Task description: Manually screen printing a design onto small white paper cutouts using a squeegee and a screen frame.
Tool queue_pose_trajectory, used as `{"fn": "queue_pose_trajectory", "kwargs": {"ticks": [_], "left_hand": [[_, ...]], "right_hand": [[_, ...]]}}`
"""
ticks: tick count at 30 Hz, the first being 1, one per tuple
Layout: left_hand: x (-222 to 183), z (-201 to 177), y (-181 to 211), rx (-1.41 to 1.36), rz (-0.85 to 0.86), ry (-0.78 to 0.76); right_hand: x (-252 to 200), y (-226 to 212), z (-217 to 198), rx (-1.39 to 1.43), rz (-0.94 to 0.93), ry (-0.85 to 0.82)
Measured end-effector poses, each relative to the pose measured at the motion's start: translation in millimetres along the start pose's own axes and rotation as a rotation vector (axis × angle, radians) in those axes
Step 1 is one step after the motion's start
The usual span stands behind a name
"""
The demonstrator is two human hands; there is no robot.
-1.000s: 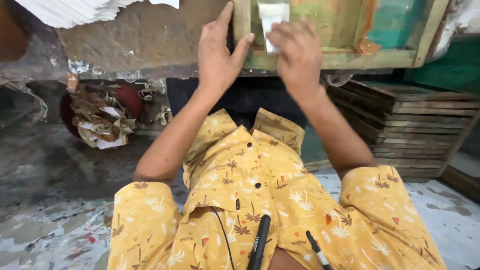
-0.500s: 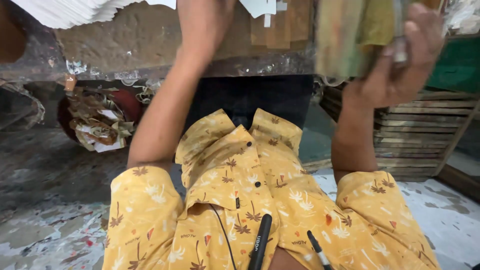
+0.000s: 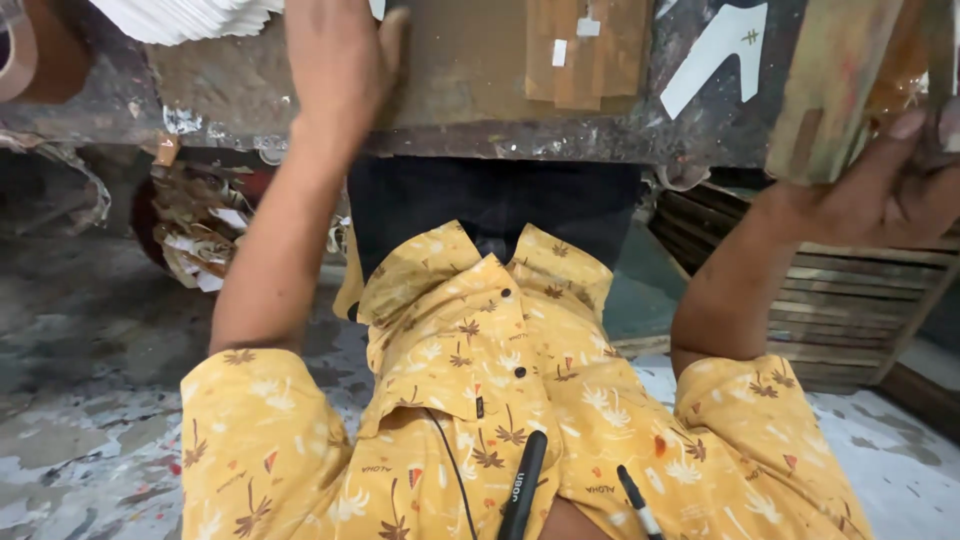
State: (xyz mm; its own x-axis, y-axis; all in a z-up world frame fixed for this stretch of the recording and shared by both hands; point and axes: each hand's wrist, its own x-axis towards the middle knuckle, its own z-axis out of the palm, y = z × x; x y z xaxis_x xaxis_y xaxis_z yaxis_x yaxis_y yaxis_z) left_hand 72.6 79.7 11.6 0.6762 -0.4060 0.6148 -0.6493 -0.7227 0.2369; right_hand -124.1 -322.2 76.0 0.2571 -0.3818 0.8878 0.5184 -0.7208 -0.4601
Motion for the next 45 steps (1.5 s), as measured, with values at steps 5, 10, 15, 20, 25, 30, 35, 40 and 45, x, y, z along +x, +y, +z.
{"fn": "queue_pose_trajectory", "kwargs": {"ticks": [5,10,15,20,25,30,35,40,45], "left_hand": [[-16.5,27.7,4.7,0.006,-0.045,0.079],[-48.9,96.2,38.9,-0.076,-0.18,-0.215],[-11.0,73.7,117.3,-0.044,0.082,-0.276],[24.1,52.8,116.9,-0.17,0.094,-0.398],[27.8,70.9,128.5,-0.224,0.084,-0.672],[5.8,57.1,134.7,-0.15,0.242,-0.51],[30.4,4.1,124.1,-0.365,0.271,-0.517],[43.6,-53.8,130.4,-1.288,-0.28,-0.369],[4.7,4.6,114.9,-0.905,-0.583,-0.347]], "right_hand": [[2.1,-3.2,9.6,0.06,0.003,0.012],[8.5,-9.6,18.3,0.151,-0.011,-0.016],[12.3,-14.7,21.1,0.122,-0.026,-0.044],[17.0,-7.1,19.4,0.128,-0.137,-0.076],[11.5,-6.9,18.2,0.042,-0.135,-0.038],[26.8,-16.5,32.4,0.077,-0.236,-0.087],[1.6,-4.9,31.0,-0.051,-0.346,-0.125],[-32.6,-34.0,66.1,-0.089,0.082,-0.562],[-68.5,-34.7,66.9,-0.154,0.112,-0.801]]}}
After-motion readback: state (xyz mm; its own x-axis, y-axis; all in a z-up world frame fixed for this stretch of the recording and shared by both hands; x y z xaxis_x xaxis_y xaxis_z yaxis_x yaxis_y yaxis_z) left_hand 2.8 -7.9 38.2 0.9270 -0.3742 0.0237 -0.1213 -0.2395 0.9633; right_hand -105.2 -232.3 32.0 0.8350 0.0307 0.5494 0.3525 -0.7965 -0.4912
